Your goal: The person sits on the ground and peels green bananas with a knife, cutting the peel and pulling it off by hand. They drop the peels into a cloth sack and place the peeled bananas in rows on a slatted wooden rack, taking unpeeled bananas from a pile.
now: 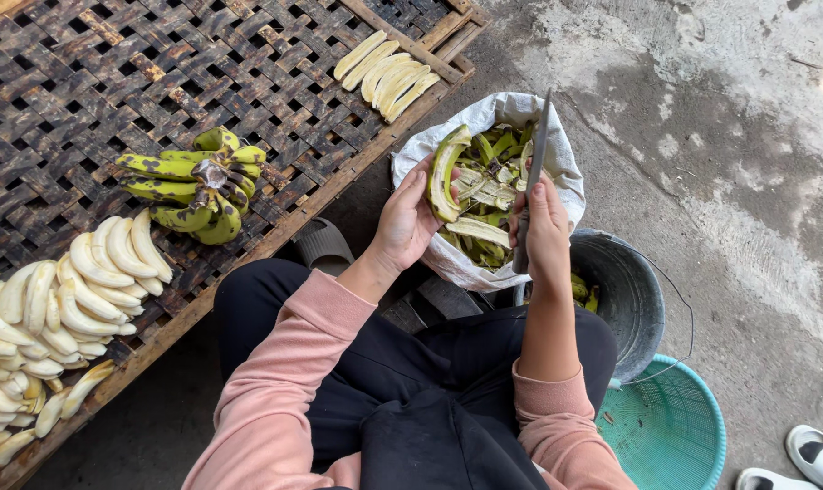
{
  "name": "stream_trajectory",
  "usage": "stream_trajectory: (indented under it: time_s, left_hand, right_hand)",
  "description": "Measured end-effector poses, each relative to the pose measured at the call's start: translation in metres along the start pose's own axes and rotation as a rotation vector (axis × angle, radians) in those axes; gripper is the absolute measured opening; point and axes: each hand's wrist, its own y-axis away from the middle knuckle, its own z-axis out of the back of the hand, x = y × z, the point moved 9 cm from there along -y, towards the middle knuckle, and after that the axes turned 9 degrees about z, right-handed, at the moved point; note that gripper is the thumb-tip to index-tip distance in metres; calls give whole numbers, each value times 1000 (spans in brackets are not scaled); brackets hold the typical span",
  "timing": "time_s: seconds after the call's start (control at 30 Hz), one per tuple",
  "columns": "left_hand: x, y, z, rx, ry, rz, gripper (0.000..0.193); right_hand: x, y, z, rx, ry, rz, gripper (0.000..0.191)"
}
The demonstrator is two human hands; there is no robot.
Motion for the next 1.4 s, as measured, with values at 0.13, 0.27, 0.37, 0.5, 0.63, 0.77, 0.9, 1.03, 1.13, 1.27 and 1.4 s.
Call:
stream_trajectory:
  time_s: [0.13,0.27,0.37,0.5,0.63,0.77,0.9,1.03,1.13,1.27,1.4]
  left_hand:
    - [10,-2,1,-10,-213,-45,43]
    - [25,-3,4,-24,-423,-143,47]
    - [37,-5,5,-7,-527,-173,43]
    - [47,-7,13,-36,-569,-146,44]
    - [43,-8,15,-54,-542,-157,43]
    - [32,-8,22,-156,-525,-151,44]
    - [30,-13,25,-108,-354,-129,43]
    - [46,-16,25,-76,-396,-70,45]
    - [56,-12,21,-57,-476,-58,48]
    - [59,-6,6,23,-623,-109,47]
    - [65,-7,8,30,-512,-55,44]
  right_hand:
    - [0,-3,-16,65,134,111,54]
    - [-13,-4,-26,43,93,62,58]
    - [-13,-4,-28,14,16,77,52]
    - [-4,-3,-25,-21,81,176,46]
    - [-6,-3,-18,-36,34,165,39]
    - [-2,-6,12,-155,131,246,32]
    - [2,-11,19,-78,508,341,23]
    - [10,-7,5,-37,475,470,33]
    - [-5,-7,-1,-36,245,220,35]
    - [-13,-3,-16,19,23,34,23]
    - [-8,0,-19,49,81,96,21]
